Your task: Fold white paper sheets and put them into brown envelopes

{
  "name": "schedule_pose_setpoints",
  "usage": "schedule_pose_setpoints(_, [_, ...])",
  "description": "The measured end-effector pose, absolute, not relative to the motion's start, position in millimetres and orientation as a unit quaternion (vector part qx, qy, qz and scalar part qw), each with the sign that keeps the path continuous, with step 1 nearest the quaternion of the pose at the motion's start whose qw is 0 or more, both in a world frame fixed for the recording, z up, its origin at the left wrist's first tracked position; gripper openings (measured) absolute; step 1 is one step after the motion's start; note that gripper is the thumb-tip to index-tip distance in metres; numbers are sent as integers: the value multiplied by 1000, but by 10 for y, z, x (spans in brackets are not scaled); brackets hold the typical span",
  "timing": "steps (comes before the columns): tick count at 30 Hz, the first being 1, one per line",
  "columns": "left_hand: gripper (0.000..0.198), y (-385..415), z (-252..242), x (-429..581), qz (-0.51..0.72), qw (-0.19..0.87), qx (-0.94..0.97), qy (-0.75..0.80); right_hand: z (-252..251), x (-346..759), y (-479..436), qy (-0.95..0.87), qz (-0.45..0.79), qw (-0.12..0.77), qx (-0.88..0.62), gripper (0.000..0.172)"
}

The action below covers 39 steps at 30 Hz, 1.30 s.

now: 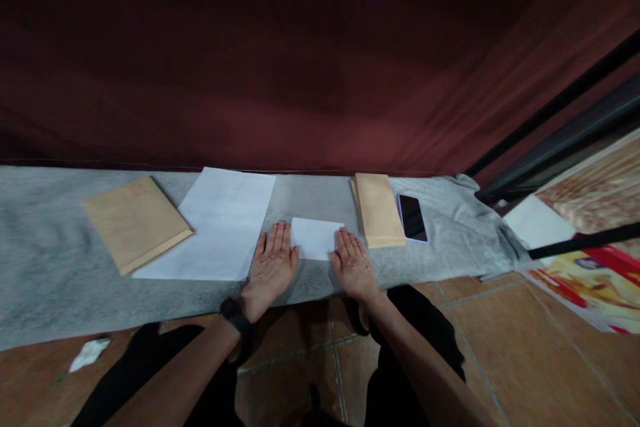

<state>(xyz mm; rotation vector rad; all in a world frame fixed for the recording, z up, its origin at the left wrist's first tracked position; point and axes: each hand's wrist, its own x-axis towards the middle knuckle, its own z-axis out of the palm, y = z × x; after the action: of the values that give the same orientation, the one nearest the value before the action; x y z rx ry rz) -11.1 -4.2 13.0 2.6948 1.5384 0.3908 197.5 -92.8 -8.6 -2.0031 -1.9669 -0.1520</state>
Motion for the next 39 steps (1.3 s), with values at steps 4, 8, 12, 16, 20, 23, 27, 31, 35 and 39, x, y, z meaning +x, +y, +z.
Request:
schedule_pose_setpoints(4, [59,-74,198,-104,143,18,882,448,-88,1964,-929,-685,-54,169,-707,56])
schedule_pose_setpoints(8, [54,-208,241,-56,149,55,935,317,-78,1971,-931,-688,-48,175,-702,56])
schedule_pose_setpoints(12, [53,-342,214,-15,139,53,950,274,-22,1956,-916,-678,-35,178,-712,55])
schedule_pose_setpoints(16, [57,-380,151,-5,125,35,949,288,67,1790,-918,-700,-8,188,-689,55])
schedule_pose_setpoints(20, [61,-386,83,-14,114,25,951,288,102,1543,-984,-750,33,199,-630,58])
schedule_pose_setpoints(23, [64,-392,66,-33,116,26,948,294,74,1473,-1040,-743,37,200,-638,62])
schedule_pose_setpoints(27, [64,-389,93,-89,125,33,943,307,13,1546,-1085,-734,20,190,-652,62])
schedule_pose_setpoints(31, [62,-379,109,-161,132,38,934,330,-24,1633,-1119,-731,-5,178,-659,64])
schedule_pose_setpoints(35, [64,-377,84,-218,146,41,921,360,-40,1684,-1163,-722,-25,180,-667,65])
schedule_pose_setpoints(39, [67,-376,63,-264,154,29,912,379,-50,1740,-1203,-708,-41,186,-680,64])
